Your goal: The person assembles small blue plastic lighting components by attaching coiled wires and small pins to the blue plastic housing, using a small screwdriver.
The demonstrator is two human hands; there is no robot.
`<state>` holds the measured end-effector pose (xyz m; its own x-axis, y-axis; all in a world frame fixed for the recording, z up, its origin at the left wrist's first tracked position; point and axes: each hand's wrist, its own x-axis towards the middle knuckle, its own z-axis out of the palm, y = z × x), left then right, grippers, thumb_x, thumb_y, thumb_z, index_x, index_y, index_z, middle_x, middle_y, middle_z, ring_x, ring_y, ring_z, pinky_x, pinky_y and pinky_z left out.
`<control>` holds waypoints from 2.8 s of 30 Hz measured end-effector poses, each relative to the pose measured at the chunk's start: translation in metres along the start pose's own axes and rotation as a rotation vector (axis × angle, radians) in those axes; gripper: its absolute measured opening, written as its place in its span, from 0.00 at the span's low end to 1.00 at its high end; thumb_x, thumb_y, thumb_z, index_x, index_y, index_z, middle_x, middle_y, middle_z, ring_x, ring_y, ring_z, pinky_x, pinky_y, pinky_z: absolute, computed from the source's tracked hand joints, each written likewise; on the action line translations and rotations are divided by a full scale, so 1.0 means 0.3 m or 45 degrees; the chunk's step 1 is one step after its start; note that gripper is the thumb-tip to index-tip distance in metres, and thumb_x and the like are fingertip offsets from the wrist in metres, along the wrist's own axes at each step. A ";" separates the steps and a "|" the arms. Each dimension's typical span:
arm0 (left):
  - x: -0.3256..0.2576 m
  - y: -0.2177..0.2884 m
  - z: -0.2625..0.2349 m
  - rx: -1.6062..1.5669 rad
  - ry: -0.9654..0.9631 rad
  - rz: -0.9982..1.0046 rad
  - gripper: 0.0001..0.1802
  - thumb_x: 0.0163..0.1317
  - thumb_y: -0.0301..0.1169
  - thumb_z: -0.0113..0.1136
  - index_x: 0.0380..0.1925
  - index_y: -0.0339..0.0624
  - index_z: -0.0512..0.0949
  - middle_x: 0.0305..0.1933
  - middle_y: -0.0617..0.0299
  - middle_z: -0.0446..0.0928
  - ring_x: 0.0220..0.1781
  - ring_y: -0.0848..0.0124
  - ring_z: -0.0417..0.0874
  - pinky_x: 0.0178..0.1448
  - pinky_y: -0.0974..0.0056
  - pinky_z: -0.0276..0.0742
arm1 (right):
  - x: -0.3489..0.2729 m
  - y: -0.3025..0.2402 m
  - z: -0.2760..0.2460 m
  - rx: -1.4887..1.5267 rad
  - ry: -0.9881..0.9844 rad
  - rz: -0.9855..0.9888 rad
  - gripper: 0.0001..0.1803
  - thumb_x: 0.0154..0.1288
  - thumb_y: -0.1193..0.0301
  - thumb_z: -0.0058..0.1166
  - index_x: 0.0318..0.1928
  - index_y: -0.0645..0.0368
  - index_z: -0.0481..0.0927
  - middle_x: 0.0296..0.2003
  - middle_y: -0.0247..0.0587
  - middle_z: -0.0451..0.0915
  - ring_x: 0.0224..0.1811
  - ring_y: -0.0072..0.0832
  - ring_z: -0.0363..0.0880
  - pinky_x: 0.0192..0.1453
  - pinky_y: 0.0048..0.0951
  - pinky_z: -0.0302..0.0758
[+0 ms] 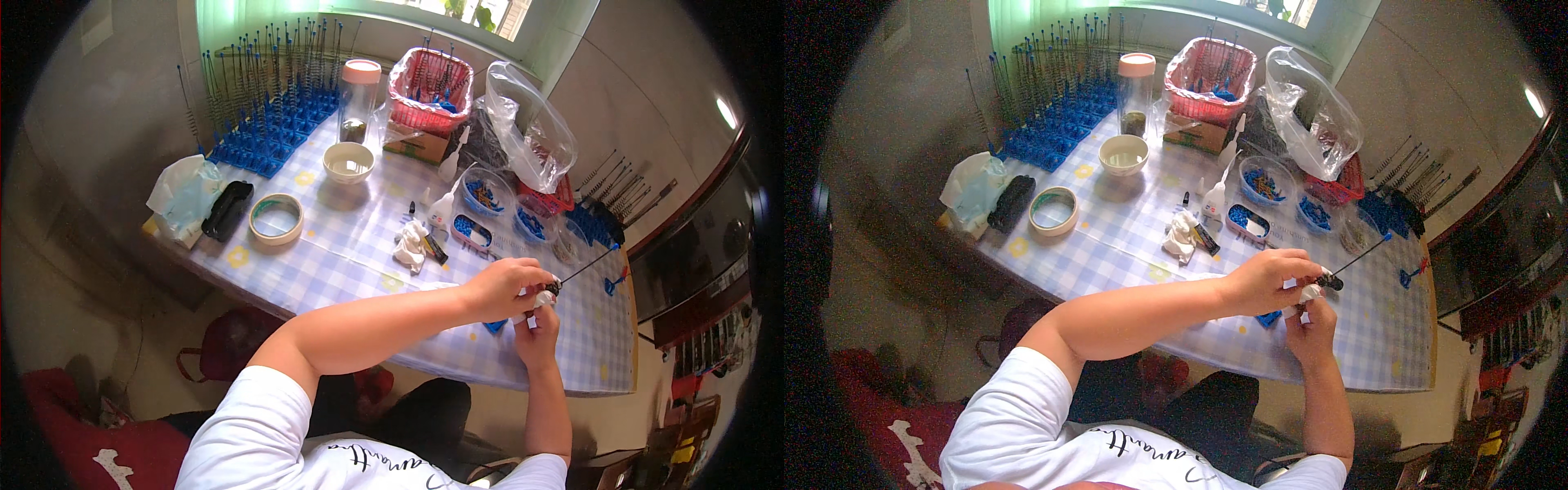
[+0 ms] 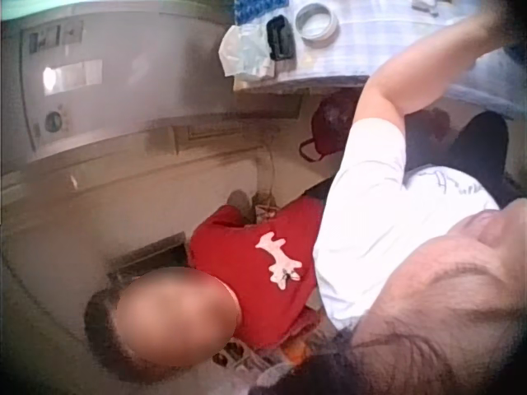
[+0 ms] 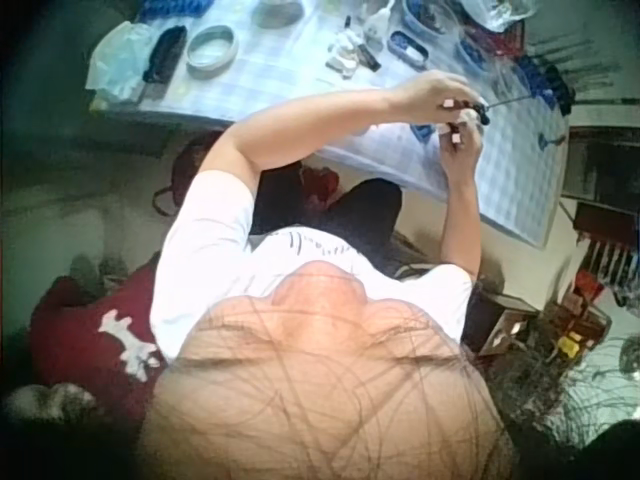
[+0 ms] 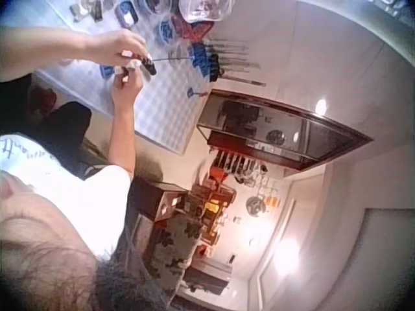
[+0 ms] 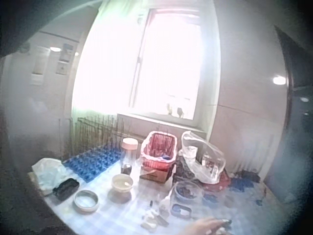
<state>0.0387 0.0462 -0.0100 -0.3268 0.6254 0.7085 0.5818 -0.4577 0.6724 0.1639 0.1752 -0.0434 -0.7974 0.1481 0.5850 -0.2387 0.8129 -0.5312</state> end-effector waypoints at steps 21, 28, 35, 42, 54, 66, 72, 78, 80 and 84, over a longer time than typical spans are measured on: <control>-0.019 -0.020 -0.020 0.057 0.029 0.069 0.17 0.52 0.21 0.62 0.44 0.35 0.77 0.36 0.53 0.76 0.36 0.57 0.81 0.40 0.60 0.77 | 0.030 -0.030 0.011 0.017 0.045 -0.124 0.12 0.58 0.71 0.60 0.41 0.64 0.77 0.40 0.43 0.80 0.29 0.26 0.77 0.32 0.26 0.74; -0.007 -0.006 -0.011 0.045 -0.014 0.035 0.16 0.54 0.23 0.63 0.44 0.34 0.77 0.35 0.53 0.76 0.36 0.58 0.80 0.40 0.62 0.77 | 0.023 -0.015 0.005 -0.027 0.043 -0.196 0.14 0.60 0.72 0.58 0.46 0.63 0.76 0.38 0.43 0.79 0.28 0.26 0.77 0.32 0.26 0.74; -0.003 -0.004 0.001 0.036 -0.019 0.041 0.17 0.53 0.22 0.63 0.46 0.34 0.77 0.36 0.53 0.76 0.36 0.59 0.81 0.40 0.62 0.77 | 0.022 -0.026 -0.007 -0.052 0.060 -0.150 0.17 0.58 0.75 0.58 0.49 0.63 0.75 0.40 0.43 0.79 0.29 0.26 0.76 0.33 0.26 0.74; -0.006 -0.010 -0.009 0.062 -0.009 0.071 0.17 0.54 0.22 0.63 0.45 0.34 0.77 0.35 0.53 0.77 0.36 0.61 0.82 0.40 0.63 0.78 | 0.026 -0.025 0.002 -0.059 0.060 -0.161 0.18 0.57 0.78 0.56 0.50 0.62 0.75 0.41 0.44 0.80 0.30 0.28 0.78 0.33 0.26 0.74; -0.009 -0.005 -0.009 0.024 0.011 0.051 0.16 0.54 0.23 0.63 0.45 0.34 0.77 0.37 0.52 0.77 0.37 0.59 0.81 0.39 0.63 0.77 | 0.020 -0.036 0.005 -0.021 0.028 -0.057 0.21 0.56 0.80 0.56 0.52 0.65 0.74 0.42 0.46 0.80 0.32 0.26 0.79 0.34 0.24 0.75; -0.012 -0.007 -0.010 0.017 0.019 0.035 0.16 0.53 0.21 0.61 0.45 0.35 0.77 0.36 0.51 0.77 0.36 0.56 0.81 0.39 0.61 0.77 | 0.017 -0.015 0.022 0.017 0.038 -0.081 0.15 0.59 0.78 0.55 0.48 0.64 0.75 0.39 0.43 0.79 0.31 0.25 0.77 0.33 0.23 0.73; -0.001 -0.010 -0.004 0.028 0.026 0.030 0.15 0.54 0.21 0.61 0.43 0.34 0.78 0.36 0.51 0.76 0.36 0.56 0.80 0.40 0.60 0.76 | 0.028 -0.038 0.010 -0.025 0.070 -0.096 0.13 0.59 0.77 0.56 0.45 0.64 0.75 0.33 0.41 0.78 0.28 0.25 0.76 0.32 0.23 0.72; -0.014 -0.001 0.003 -0.014 0.027 0.019 0.14 0.55 0.23 0.63 0.43 0.34 0.78 0.35 0.52 0.76 0.36 0.57 0.80 0.40 0.61 0.76 | 0.019 -0.039 0.014 -0.031 0.063 -0.125 0.11 0.60 0.78 0.53 0.45 0.64 0.74 0.33 0.38 0.77 0.28 0.22 0.74 0.31 0.22 0.71; -0.013 -0.003 0.001 -0.009 0.039 0.031 0.14 0.55 0.24 0.63 0.43 0.34 0.78 0.35 0.52 0.76 0.35 0.57 0.80 0.40 0.61 0.76 | 0.015 -0.043 0.009 -0.048 0.045 -0.091 0.11 0.60 0.79 0.53 0.44 0.64 0.75 0.34 0.39 0.77 0.29 0.22 0.75 0.32 0.22 0.72; -0.017 -0.006 0.009 -0.007 0.062 0.050 0.14 0.55 0.24 0.63 0.42 0.34 0.78 0.34 0.52 0.77 0.35 0.57 0.81 0.39 0.61 0.76 | 0.007 -0.030 0.009 -0.029 0.033 -0.086 0.12 0.59 0.80 0.54 0.45 0.64 0.74 0.35 0.40 0.77 0.30 0.24 0.75 0.33 0.23 0.72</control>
<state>0.0414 0.0456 -0.0155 -0.3397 0.5753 0.7441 0.5908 -0.4850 0.6447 0.1629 0.1665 -0.0392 -0.7654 0.1064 0.6347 -0.2788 0.8340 -0.4761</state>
